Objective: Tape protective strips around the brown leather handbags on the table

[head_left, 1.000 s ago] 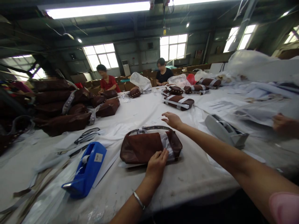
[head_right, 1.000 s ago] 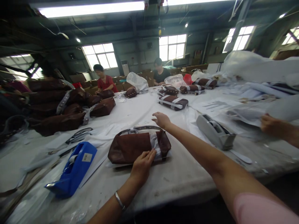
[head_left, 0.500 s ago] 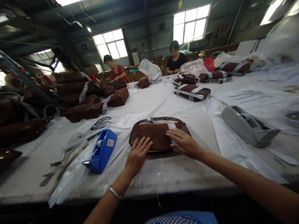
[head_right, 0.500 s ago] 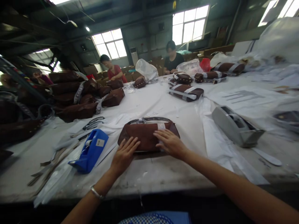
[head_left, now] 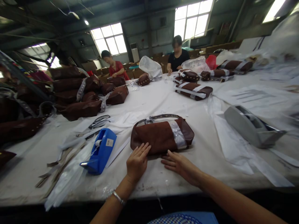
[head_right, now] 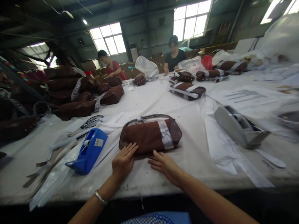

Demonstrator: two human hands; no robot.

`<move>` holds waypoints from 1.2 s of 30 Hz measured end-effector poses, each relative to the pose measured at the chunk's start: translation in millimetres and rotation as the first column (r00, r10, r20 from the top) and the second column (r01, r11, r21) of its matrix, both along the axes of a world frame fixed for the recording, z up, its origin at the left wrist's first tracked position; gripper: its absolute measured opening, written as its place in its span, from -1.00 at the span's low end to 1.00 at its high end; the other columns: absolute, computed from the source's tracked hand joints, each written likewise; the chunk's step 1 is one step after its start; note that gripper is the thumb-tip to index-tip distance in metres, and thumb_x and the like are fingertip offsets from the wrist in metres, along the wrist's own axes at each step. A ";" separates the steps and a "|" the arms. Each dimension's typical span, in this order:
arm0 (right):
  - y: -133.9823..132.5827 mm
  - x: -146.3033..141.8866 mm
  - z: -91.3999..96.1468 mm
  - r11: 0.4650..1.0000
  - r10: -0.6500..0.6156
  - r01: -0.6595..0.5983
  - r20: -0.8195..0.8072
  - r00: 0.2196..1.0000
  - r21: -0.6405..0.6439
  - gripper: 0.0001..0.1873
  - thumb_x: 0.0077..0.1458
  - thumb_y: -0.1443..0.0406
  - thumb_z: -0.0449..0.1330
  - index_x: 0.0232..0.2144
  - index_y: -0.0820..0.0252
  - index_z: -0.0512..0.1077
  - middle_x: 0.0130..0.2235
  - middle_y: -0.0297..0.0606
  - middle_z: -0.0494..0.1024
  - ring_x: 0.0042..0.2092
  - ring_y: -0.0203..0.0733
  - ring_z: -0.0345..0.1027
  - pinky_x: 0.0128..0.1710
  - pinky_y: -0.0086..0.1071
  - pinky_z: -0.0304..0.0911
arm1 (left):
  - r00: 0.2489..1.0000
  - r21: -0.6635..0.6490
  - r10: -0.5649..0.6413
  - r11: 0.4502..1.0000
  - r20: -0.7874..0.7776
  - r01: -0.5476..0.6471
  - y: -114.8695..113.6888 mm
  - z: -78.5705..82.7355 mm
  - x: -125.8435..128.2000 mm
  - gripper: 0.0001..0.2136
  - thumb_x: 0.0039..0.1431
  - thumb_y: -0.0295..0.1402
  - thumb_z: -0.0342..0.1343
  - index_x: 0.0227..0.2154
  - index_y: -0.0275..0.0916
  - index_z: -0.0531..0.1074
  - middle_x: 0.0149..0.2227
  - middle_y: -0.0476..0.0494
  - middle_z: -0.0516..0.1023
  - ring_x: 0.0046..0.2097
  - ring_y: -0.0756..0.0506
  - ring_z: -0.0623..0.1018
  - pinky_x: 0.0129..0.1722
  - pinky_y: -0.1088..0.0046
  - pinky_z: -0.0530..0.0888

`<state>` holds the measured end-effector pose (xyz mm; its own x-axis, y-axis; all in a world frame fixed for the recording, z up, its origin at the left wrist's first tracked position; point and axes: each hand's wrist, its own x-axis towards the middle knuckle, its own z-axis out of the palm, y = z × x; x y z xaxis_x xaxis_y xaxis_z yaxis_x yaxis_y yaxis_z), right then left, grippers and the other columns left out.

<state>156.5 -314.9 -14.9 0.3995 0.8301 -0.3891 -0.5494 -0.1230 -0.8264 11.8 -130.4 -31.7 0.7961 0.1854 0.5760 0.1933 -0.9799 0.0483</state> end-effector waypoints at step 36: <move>-209.5 205.7 -19.6 0.761 0.254 0.640 0.957 -0.144 -0.105 -0.72 0.23 0.35 0.09 -0.17 0.16 0.61 -0.02 -0.11 0.62 0.08 0.02 0.47 0.16 -0.06 0.36 | 0.983 0.096 -0.005 0.995 0.184 -0.013 22.4 -17.4 25.7 -0.38 0.27 -0.49 0.00 0.37 -0.03 0.08 0.22 -0.06 0.46 0.10 -0.19 0.55 0.22 0.21 0.39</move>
